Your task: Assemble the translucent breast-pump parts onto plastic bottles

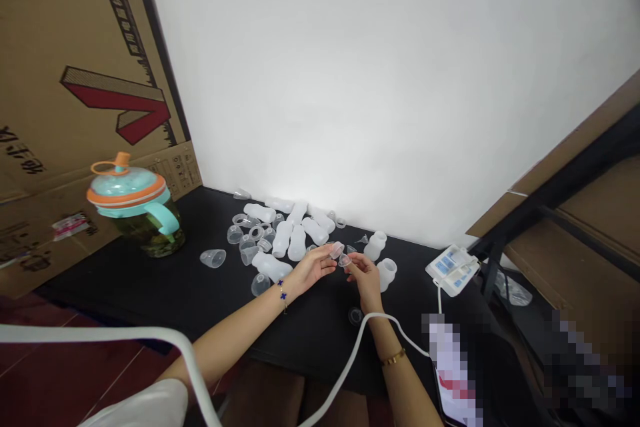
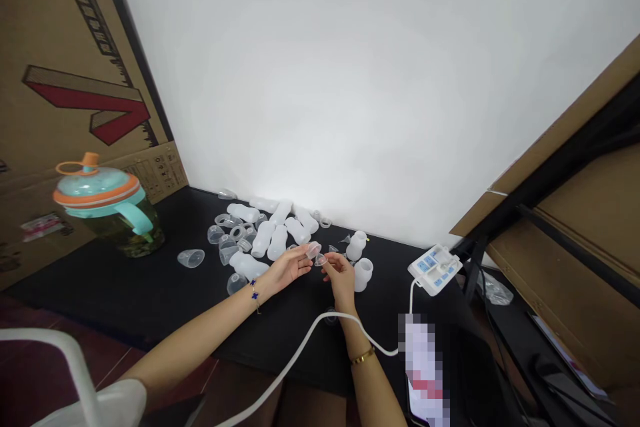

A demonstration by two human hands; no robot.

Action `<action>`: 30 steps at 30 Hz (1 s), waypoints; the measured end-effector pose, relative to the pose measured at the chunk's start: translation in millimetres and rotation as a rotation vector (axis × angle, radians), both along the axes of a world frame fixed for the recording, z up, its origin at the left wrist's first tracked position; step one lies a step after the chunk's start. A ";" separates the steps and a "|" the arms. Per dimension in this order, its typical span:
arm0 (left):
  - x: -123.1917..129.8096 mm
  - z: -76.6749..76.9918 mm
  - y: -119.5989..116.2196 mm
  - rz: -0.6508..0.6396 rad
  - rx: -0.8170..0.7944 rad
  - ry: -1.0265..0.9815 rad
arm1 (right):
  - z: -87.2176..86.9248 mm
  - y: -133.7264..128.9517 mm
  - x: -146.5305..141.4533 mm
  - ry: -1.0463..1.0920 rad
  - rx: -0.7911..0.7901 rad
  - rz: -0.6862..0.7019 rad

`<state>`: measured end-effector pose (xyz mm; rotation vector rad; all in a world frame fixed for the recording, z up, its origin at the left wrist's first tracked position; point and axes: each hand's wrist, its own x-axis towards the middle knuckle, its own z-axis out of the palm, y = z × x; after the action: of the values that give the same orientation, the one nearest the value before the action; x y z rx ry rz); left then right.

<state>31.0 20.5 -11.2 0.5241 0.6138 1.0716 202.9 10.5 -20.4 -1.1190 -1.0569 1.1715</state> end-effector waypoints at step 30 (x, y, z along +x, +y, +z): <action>-0.8 -2.7 -2.1 -0.033 0.130 0.159 | 6.3 -3.1 -3.8 0.013 -0.016 0.047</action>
<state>30.1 18.4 -13.9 0.7351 0.6752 1.0496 199.1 7.4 -14.1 -1.1023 -1.0706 1.2246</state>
